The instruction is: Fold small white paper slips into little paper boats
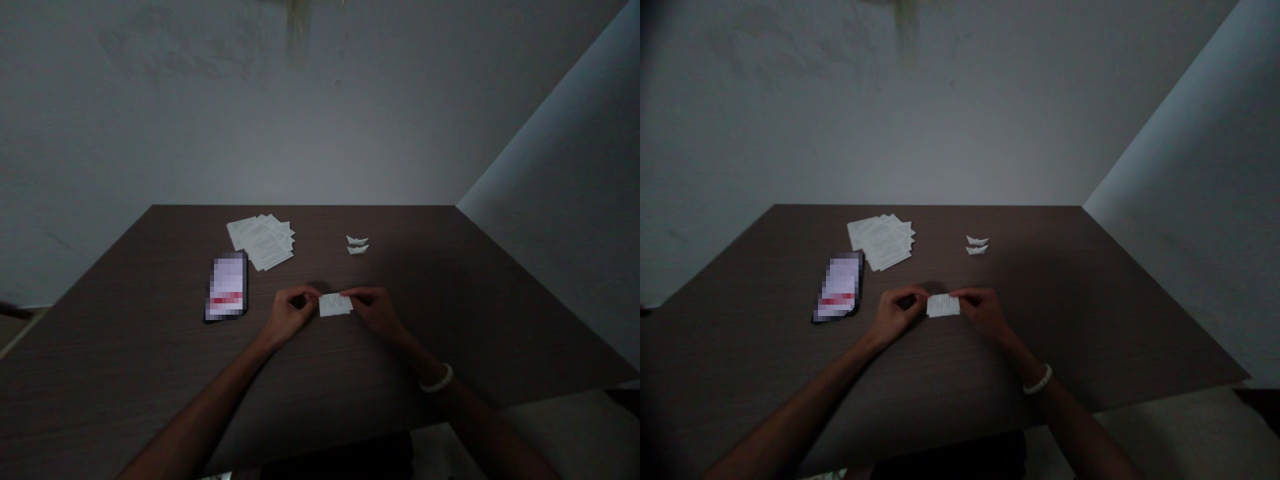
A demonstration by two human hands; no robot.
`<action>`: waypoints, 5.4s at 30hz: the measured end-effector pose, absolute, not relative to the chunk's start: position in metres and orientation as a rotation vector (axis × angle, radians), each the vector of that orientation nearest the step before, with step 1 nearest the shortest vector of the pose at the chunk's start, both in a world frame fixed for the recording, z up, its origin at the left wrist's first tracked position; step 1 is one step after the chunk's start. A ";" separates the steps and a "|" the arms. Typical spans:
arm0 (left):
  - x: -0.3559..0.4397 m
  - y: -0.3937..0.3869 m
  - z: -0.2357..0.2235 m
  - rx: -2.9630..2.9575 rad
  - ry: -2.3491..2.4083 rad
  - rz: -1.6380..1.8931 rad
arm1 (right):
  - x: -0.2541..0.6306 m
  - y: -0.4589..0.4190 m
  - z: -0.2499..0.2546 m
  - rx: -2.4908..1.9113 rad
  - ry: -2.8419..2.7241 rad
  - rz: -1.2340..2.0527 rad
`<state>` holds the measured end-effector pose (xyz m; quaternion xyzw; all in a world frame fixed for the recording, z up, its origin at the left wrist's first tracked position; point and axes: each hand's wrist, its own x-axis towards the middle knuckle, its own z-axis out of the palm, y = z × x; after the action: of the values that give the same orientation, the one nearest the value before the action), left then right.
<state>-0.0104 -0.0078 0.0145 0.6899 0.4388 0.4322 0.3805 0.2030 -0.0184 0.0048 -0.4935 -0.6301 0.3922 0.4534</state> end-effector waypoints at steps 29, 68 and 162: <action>-0.010 -0.013 0.013 2.328 0.983 1.230 | 0.178 -0.023 0.025 -1.069 -2.056 0.211; -0.010 -0.014 0.007 2.509 0.894 1.386 | 0.184 -0.025 0.027 -1.028 -2.388 0.019; -0.019 -0.005 0.007 2.712 0.736 0.708 | 0.201 -0.042 0.008 -1.381 -2.149 0.297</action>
<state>-0.0194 -0.0053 0.0069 0.9289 0.2521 0.2426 0.1213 0.2006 -0.0419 0.0075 -0.5152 -0.8020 0.1110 0.2812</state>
